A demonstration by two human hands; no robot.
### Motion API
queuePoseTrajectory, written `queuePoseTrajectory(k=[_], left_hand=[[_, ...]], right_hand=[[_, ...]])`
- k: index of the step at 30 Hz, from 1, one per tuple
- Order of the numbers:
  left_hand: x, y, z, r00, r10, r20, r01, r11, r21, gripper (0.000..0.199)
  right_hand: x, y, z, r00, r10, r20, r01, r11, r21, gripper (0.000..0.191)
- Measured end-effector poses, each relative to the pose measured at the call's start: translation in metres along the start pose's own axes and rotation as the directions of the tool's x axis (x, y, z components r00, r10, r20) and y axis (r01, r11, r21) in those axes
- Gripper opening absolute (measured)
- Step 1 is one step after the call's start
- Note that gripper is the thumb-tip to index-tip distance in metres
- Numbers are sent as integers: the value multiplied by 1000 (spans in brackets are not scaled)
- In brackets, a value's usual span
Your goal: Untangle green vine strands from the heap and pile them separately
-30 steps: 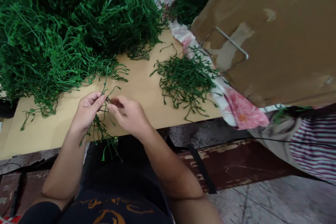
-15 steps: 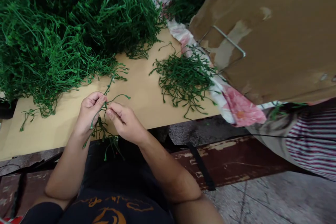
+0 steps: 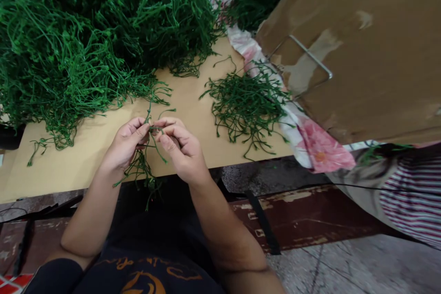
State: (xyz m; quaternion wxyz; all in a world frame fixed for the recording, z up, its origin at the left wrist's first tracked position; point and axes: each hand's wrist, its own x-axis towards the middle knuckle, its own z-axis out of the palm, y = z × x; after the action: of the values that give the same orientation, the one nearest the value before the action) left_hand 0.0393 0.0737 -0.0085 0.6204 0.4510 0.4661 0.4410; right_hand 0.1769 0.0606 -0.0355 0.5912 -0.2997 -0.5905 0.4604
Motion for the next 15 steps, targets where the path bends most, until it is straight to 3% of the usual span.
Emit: queuePoseTrajectory(k=[6, 10, 15], left_hand=[[3, -1, 1, 994, -35, -107, 18, 988, -155, 16], [5, -3, 4, 997, -43, -59, 25, 960, -278, 18], [11, -4, 9, 998, -13, -54, -2, 960, -280, 15]], right_hand=[[-2, -8, 14, 991, -130, 14, 130, 980, -148, 15], [-4, -5, 21, 993, -105, 50, 112, 980, -164, 20], [-11, -8, 26, 995, -91, 30, 96, 961, -258, 23]])
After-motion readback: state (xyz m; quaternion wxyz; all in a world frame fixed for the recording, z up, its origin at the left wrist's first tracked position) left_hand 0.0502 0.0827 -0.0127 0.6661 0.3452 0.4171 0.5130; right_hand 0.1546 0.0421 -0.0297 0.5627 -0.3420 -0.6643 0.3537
